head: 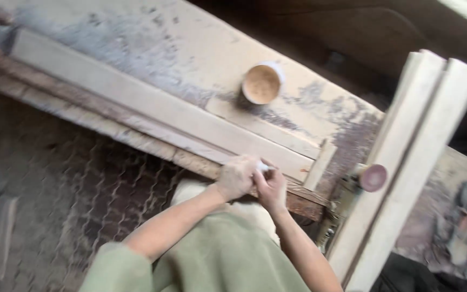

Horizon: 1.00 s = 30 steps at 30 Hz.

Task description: Manually and mechanically sanding a wooden plank and applying filler/glue.

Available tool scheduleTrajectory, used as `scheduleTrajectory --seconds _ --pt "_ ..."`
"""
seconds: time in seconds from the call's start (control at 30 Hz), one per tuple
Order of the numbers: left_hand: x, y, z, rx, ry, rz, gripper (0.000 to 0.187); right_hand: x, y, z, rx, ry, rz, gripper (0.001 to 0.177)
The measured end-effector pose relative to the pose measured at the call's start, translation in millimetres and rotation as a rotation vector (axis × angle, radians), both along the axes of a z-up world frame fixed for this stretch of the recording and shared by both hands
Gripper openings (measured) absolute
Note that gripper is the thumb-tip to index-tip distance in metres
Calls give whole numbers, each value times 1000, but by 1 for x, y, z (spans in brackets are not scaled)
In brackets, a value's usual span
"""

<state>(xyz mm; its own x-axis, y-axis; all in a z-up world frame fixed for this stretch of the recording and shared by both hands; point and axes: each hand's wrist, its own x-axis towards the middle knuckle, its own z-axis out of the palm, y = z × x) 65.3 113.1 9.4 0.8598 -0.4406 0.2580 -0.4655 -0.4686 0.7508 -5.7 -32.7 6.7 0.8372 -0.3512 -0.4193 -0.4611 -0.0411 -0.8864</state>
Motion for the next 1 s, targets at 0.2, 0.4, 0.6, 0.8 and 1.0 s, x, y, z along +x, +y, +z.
scheduleTrajectory --seconds 0.2,0.4,0.6,0.8,1.0 --pt "8 59 -45 205 270 25 40 162 -21 -40 -833 -559 104 41" --pt "16 140 -16 430 510 9 35 226 -11 -91 -1007 -393 51 49" --pt "6 173 -59 593 983 103 46 85 -12 -31 -768 -343 -254 44" --pt "-3 155 -75 735 1013 103 42 -74 -157 -43 -1229 441 -416 88" --pt "-48 75 -44 495 1011 207 44 -111 -252 -115 -815 723 -434 104"
